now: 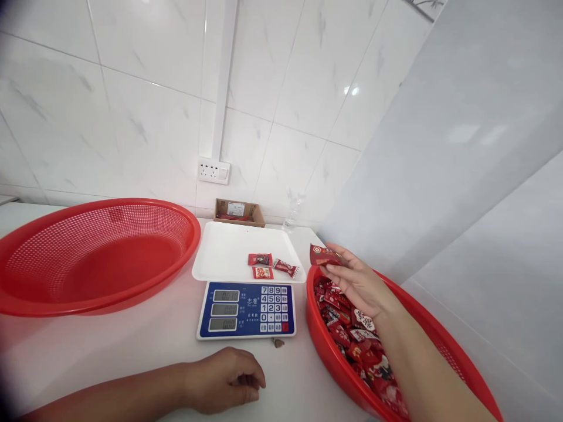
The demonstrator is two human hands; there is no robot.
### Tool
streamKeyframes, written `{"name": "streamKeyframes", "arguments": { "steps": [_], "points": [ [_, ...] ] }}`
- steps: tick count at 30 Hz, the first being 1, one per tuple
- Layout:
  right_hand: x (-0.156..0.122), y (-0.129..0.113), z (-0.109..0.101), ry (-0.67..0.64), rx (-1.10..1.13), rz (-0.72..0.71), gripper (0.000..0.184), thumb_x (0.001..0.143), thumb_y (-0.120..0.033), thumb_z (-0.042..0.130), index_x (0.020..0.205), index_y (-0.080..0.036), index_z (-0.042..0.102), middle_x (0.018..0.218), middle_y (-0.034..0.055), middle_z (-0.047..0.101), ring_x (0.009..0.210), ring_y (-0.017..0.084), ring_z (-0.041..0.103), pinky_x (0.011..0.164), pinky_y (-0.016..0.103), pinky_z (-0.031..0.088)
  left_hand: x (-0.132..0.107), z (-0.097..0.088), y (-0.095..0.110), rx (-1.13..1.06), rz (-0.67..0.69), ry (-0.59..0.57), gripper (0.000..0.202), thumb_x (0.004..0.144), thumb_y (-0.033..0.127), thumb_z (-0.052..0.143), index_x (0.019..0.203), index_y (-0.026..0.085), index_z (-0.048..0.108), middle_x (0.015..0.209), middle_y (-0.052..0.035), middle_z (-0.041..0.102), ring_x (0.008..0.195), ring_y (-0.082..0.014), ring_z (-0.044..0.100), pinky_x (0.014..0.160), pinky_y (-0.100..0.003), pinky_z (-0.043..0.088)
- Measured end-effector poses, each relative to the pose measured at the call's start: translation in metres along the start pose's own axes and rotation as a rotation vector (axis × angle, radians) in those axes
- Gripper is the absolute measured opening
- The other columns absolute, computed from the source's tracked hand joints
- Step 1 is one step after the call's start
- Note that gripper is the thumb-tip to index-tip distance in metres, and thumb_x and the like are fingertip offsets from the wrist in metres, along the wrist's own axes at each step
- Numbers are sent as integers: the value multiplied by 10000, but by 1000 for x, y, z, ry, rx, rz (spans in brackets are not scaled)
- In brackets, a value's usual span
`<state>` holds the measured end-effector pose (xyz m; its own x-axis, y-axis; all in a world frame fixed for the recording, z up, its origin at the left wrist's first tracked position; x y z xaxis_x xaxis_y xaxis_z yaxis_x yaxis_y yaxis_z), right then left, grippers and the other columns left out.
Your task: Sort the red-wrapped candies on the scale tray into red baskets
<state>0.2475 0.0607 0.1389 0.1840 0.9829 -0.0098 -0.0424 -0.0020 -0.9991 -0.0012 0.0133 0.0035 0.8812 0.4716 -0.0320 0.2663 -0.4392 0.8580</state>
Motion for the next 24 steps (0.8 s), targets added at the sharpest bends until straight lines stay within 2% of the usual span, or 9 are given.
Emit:
{"name": "streamKeyframes", "arguments": {
  "steps": [4,6,8,12,15,19,24],
  "points": [
    [9,3,35,-37,81,-13,250,675,-204,712,904,-255,625,1031,-15,670,846,93,618,720,175,519,0,0,0,0,18,0,276,777,309,534,1006,202,644,912,-50,636,764,-137,578,707,-214,466],
    [12,12,50,-83,74,45,167,725,-273,689,877,-238,629,1025,-6,675,731,76,612,629,164,511,0,1,0,-13,25,4,280,776,315,539,1007,197,644,917,-53,633,763,-135,579,707,-209,466],
    [12,22,58,-99,61,108,145,761,-333,656,856,-226,632,926,-1,695,644,73,599,576,170,498,1,1,-1,-22,28,12,283,772,317,546,1007,195,645,919,-52,629,749,-128,577,698,-203,466],
    [14,39,59,-68,55,180,201,800,-406,597,750,-213,626,657,0,669,579,100,591,537,191,486,1,1,-2,-25,19,20,273,764,305,555,1000,202,650,908,-45,625,744,-125,574,693,-200,466],
    [15,43,56,-57,47,194,302,817,-451,550,654,-202,601,642,25,665,568,120,594,527,213,487,1,1,-1,-37,13,18,274,766,308,553,1000,205,650,910,-45,623,745,-126,574,697,-203,467],
    [16,41,55,-64,36,191,381,803,-517,530,611,-194,595,582,36,641,534,131,582,507,228,475,1,1,-2,-48,12,17,274,768,304,549,1003,204,647,916,-46,621,745,-128,574,700,-210,469],
    [14,43,54,-7,41,69,427,730,-622,545,626,-210,581,525,8,613,497,135,552,481,245,427,2,1,-2,-33,20,12,274,769,309,548,1005,211,645,908,-41,624,738,-127,571,685,-205,466]
  ]
}}
Point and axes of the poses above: each hand's wrist, its own x-axis towards the middle knuckle, its own z-axis out of the palm, y = z × x, the point moved 3 cm from there along x, towards the middle knuckle
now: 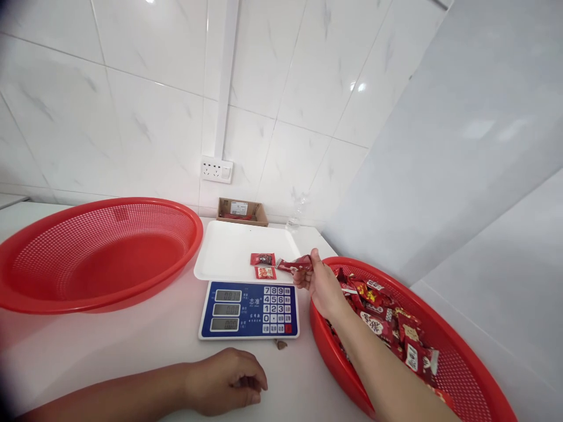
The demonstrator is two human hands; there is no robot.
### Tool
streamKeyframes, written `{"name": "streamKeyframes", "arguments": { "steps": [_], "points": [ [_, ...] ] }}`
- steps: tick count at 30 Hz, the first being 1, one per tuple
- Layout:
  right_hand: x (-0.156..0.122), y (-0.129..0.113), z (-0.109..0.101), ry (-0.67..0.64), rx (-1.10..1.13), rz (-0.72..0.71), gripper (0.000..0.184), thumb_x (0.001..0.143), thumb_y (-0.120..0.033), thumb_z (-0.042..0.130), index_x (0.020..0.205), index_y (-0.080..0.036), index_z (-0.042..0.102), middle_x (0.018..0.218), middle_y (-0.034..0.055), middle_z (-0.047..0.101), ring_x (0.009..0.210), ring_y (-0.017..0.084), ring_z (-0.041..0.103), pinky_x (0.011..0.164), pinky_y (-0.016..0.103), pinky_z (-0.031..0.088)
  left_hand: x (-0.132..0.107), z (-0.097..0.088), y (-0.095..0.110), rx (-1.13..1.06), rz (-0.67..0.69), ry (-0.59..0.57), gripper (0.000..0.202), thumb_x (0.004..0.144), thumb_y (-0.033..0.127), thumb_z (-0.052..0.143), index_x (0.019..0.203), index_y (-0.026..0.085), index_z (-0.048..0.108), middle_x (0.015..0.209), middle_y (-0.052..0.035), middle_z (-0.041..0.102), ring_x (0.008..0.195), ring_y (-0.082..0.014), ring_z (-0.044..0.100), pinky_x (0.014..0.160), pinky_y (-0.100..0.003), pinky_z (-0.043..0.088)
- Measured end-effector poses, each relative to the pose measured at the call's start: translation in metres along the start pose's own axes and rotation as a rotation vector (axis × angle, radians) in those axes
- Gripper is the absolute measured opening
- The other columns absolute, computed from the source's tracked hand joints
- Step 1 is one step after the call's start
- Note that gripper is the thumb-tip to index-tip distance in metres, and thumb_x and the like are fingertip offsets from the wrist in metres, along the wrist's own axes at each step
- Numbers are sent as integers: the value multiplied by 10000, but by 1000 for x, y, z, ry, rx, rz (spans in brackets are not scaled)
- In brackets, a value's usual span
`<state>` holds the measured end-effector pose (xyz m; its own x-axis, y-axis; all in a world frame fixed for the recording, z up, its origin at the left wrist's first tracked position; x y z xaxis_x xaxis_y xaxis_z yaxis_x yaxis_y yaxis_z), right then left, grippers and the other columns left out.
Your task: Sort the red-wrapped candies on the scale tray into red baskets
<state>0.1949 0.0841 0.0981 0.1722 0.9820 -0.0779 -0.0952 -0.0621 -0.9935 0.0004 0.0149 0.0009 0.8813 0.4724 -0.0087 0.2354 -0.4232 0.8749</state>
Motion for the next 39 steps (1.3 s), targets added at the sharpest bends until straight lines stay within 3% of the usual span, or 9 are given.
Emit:
{"name": "streamKeyframes", "arguments": {
  "steps": [6,12,18,30,39],
  "points": [
    [0,5,1,35,-34,-108,457,630,-646,630,651,-189,620,509,-6,586,478,127,507,479,253,378,-2,0,1,13,12,2,275,769,295,541,1006,202,646,897,-44,622,734,-121,565,683,-195,458],
    [1,1,0,-28,-12,-64,392,625,-586,676,717,-206,640,520,-44,520,474,100,443,456,234,339,-1,1,0,7,20,12,262,771,293,544,999,211,645,894,-38,623,724,-119,559,671,-195,455],
    [2,-1,0,-23,26,-42,391,665,-606,623,648,-217,598,452,-56,425,442,102,397,423,236,314,-2,1,1,0,-2,12,265,770,300,544,994,202,646,903,-45,624,747,-129,568,698,-207,464],
    [1,1,-3,-32,63,5,285,728,-491,626,722,-207,628,473,-37,501,456,97,443,429,216,342,-1,1,1,27,9,8,270,769,293,540,998,198,646,902,-49,628,746,-132,575,696,-207,465],
    [3,3,-4,-9,80,1,335,741,-535,599,768,-208,666,530,-11,586,495,111,506,468,233,387,-1,1,0,21,20,16,273,766,295,540,993,188,648,895,-52,628,733,-126,571,684,-198,464]
  ]
}}
Point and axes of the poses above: each hand's wrist, its own x-axis towards the middle knuckle, its own z-axis out of the palm, y = z × x, the point moved 3 cm from there along x, towards the middle knuckle
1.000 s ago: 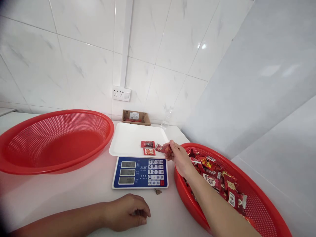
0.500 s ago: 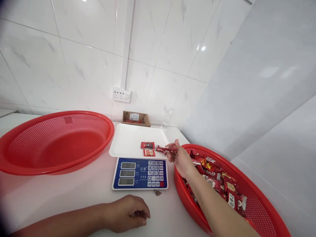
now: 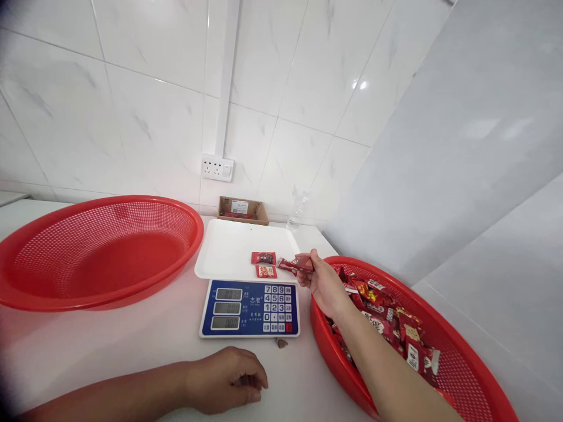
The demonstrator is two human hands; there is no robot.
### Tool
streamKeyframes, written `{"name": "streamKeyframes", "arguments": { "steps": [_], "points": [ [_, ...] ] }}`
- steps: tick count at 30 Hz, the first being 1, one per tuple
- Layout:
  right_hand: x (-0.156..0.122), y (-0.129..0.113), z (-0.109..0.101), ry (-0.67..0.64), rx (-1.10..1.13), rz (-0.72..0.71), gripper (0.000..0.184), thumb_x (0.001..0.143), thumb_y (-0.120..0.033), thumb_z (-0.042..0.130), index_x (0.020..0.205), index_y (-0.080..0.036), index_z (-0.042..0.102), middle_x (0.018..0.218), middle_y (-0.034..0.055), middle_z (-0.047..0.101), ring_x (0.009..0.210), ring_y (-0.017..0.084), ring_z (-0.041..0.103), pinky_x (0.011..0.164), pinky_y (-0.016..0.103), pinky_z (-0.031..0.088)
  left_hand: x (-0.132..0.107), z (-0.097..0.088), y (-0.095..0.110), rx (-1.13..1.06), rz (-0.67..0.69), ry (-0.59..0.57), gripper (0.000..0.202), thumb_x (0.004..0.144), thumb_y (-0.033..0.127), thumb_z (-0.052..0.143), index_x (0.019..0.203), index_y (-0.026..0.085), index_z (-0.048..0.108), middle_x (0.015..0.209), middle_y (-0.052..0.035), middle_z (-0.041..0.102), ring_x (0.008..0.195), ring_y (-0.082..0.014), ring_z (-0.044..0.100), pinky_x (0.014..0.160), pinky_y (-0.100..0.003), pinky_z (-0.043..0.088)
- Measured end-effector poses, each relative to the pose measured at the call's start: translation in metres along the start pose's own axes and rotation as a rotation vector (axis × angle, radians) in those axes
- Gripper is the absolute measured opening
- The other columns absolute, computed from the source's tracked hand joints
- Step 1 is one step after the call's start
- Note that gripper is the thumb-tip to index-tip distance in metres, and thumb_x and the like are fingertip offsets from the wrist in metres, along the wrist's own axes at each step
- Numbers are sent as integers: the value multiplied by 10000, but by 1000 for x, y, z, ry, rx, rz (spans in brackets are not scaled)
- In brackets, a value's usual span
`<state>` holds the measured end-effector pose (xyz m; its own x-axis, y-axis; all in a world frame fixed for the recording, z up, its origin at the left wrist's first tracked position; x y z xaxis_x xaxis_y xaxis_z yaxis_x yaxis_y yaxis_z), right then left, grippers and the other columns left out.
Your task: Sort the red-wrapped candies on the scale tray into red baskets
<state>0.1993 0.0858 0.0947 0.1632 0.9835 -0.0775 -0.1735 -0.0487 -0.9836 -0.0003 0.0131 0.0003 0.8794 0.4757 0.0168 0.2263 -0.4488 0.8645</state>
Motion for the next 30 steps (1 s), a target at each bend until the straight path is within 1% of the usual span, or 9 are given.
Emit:
{"name": "streamKeyframes", "arguments": {
  "steps": [4,7,11,15,18,21,30],
  "points": [
    [0,1,-1,-24,4,-21,335,697,-551,638,778,-228,675,583,-15,611,547,118,529,504,241,400,0,-1,1,1,-1,2,272,766,288,539,993,183,648,891,-54,629,728,-124,569,679,-193,461],
    [0,1,-2,-61,-5,-37,309,703,-517,647,837,-241,680,672,-9,642,603,128,545,535,250,400,0,-2,2,1,-13,-5,272,765,291,542,991,184,649,894,-54,629,724,-124,570,677,-194,462],
    [-2,-1,-1,-101,-11,-51,304,704,-484,654,891,-245,677,715,-17,641,606,116,521,550,245,389,1,-2,2,10,-16,-9,277,765,293,541,998,187,649,901,-54,631,726,-127,570,681,-200,463],
    [-4,-2,0,-111,-16,-51,302,696,-458,663,917,-252,668,739,-22,644,610,111,514,579,249,393,1,-1,1,6,-15,-10,279,765,293,538,998,186,648,895,-55,633,732,-130,571,680,-201,461],
    [-4,-2,0,-117,-33,-48,266,711,-438,648,888,-241,667,742,-9,653,611,114,509,569,250,378,1,-1,1,-2,-5,-8,276,767,295,539,997,189,648,887,-51,632,730,-127,568,675,-196,458],
    [-2,-1,1,-125,-48,-47,225,737,-437,619,817,-231,664,683,-10,638,603,113,502,554,243,361,1,-2,1,-2,0,-5,276,765,297,543,997,191,648,887,-50,629,726,-125,564,677,-195,458],
    [-1,1,0,-117,-64,-36,247,743,-472,588,773,-234,649,646,-5,626,592,127,514,563,261,374,-1,1,1,-12,-3,-2,269,767,300,544,991,195,649,897,-49,626,735,-127,569,693,-202,463]
  ]
}}
Point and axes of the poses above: each hand's wrist, its own x-axis towards the middle knuckle, its own z-axis out of the palm, y = z × x, the point moved 3 cm from there along x, towards the middle knuckle
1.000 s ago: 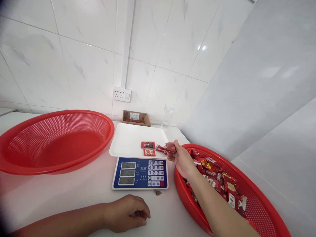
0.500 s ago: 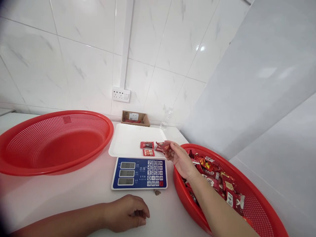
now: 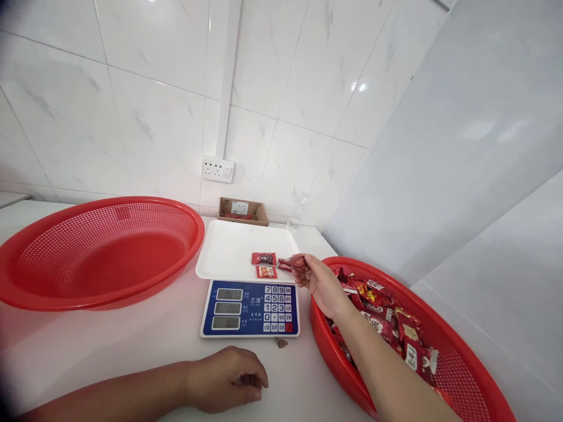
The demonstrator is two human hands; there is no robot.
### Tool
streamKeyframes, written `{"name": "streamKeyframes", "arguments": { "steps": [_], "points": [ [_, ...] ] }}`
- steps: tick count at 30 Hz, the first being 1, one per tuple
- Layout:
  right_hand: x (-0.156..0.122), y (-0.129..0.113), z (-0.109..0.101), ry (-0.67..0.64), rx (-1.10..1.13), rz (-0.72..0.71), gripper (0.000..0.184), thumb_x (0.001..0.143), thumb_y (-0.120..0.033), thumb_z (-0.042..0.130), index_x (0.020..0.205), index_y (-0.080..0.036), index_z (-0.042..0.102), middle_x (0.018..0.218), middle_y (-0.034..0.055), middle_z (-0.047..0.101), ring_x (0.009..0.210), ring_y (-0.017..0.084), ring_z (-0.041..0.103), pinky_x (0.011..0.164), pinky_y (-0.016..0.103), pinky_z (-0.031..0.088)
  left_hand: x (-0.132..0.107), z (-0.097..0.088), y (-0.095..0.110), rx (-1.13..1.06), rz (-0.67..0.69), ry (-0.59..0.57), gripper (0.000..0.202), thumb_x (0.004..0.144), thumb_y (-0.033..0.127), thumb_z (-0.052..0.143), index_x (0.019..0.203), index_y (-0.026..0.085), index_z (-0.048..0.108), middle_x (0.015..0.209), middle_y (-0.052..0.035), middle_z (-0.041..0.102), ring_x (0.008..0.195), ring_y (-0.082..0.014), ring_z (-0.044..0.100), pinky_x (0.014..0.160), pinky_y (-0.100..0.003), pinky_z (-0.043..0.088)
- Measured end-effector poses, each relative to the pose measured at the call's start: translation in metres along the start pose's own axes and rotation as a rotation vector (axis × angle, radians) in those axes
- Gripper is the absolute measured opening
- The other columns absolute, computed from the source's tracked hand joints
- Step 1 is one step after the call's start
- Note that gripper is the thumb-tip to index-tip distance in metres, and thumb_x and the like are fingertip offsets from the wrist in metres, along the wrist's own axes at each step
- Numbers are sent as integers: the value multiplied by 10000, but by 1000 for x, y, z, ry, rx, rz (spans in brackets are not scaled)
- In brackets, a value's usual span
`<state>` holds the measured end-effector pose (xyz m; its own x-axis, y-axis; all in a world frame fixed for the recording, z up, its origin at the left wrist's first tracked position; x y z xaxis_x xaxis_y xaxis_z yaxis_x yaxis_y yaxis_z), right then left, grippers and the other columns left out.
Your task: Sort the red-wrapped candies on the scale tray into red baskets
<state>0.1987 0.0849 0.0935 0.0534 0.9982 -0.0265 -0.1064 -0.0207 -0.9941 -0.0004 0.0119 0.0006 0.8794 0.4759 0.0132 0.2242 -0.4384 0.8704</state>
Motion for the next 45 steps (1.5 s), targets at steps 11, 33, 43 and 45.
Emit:
{"name": "streamKeyframes", "arguments": {
  "steps": [11,33,43,45],
  "points": [
    [-5,-4,6,-10,-30,-2,245,711,-463,626,700,-218,628,583,-29,565,561,114,482,533,249,351,0,-2,1,-2,-3,-6,276,768,297,541,999,189,647,897,-54,628,732,-128,568,685,-204,461],
    [-3,-1,1,-2,-20,-8,239,730,-462,615,745,-226,649,603,-24,579,574,109,487,535,239,363,2,-3,1,30,21,-7,272,771,284,539,1003,189,645,893,-49,629,718,-118,559,666,-191,453],
    [-5,-2,3,26,-29,-12,221,727,-450,605,699,-233,631,590,-30,553,542,118,468,518,258,346,1,-3,1,14,10,-11,266,773,291,544,1003,204,645,899,-39,626,725,-116,562,668,-191,453],
    [-5,-3,4,27,-33,-10,227,719,-455,609,686,-231,629,591,-29,550,544,118,467,516,258,345,1,-4,2,14,8,-8,267,773,289,543,1004,202,644,895,-40,628,725,-119,562,669,-194,455]
  ]
}}
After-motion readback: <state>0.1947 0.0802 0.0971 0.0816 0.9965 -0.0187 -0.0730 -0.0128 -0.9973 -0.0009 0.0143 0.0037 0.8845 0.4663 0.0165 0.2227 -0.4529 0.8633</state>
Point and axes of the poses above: each hand's wrist, its own x-axis towards the middle knuckle, its own z-axis out of the palm, y = z × x, the point moved 3 cm from there along x, towards the middle knuckle
